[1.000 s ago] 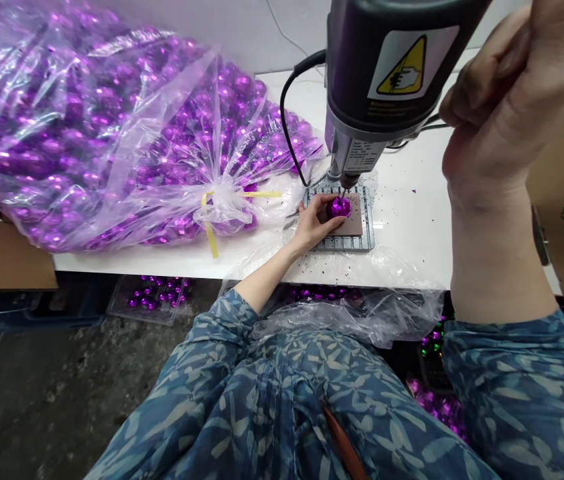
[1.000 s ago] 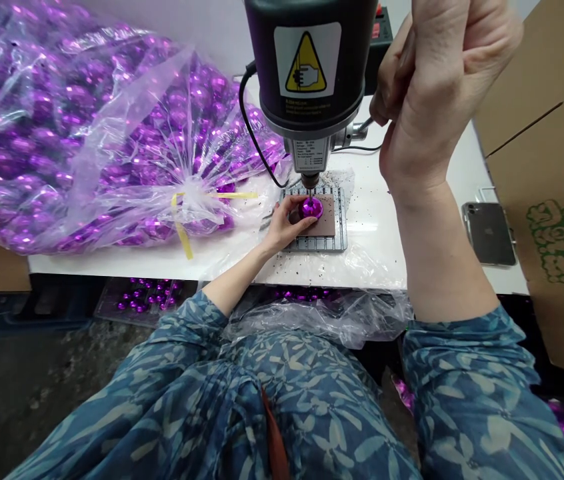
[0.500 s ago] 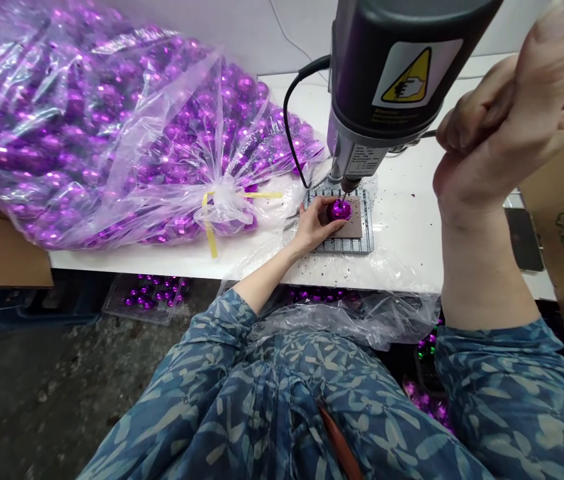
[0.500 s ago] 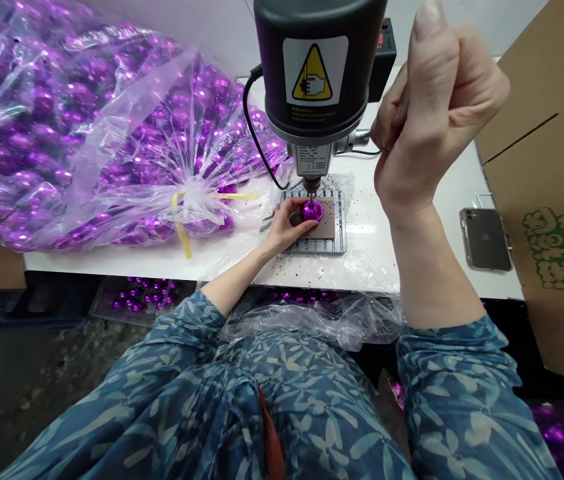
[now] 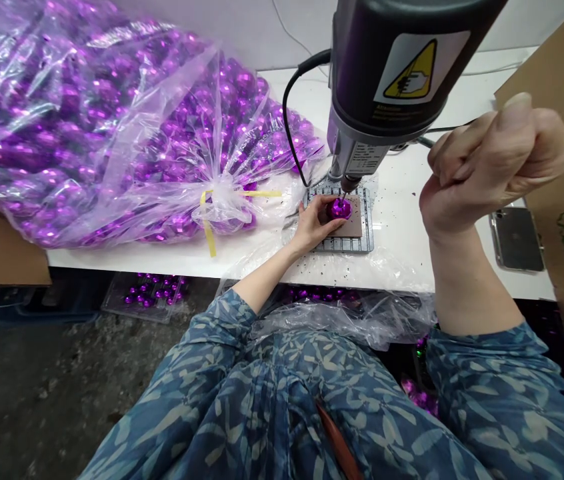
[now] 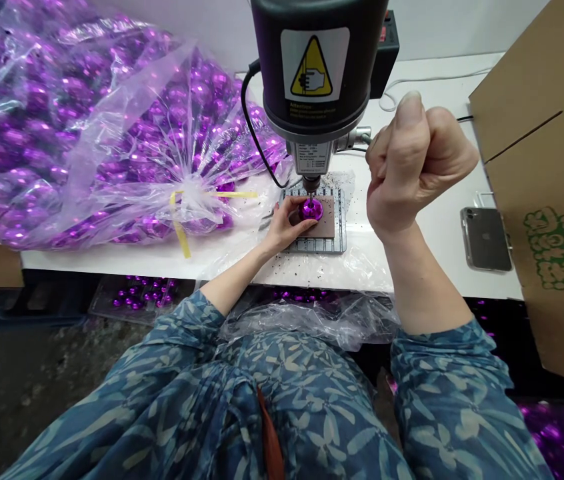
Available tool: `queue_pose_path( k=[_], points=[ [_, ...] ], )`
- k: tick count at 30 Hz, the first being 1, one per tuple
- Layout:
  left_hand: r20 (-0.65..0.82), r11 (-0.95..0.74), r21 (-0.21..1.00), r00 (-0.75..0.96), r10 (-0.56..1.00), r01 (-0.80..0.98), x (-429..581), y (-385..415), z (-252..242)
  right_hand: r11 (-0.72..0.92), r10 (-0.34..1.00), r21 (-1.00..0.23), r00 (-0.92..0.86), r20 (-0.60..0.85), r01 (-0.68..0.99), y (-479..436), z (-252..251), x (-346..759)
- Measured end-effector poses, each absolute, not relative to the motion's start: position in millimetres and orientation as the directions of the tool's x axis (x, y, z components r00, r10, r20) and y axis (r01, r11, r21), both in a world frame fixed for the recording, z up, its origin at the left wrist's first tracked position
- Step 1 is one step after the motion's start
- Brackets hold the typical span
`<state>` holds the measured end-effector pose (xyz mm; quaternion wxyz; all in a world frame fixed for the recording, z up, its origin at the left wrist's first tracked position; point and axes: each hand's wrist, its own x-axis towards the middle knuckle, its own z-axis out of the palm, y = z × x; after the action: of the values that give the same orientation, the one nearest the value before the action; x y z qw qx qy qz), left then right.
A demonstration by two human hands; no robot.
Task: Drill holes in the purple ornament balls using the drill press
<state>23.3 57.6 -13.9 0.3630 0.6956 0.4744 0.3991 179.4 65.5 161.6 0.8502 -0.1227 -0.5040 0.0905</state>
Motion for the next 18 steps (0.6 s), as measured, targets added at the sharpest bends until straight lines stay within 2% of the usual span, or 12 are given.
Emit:
queue_pose_path(
  k=[11,18],
  points=[
    [0.221,-0.293,0.879,0.223,0.949,0.376,24.2,56.7,-13.3,0.978,0.124,-0.184,0.435,0.892,0.098,74.1,130.6,192.6],
    [0.219,-0.29,0.886,0.225,0.949,0.362,25.0,56.3,-13.6,0.977,0.101,-0.159,0.351,0.931,0.14,76.5,111.7,201.9]
  ],
)
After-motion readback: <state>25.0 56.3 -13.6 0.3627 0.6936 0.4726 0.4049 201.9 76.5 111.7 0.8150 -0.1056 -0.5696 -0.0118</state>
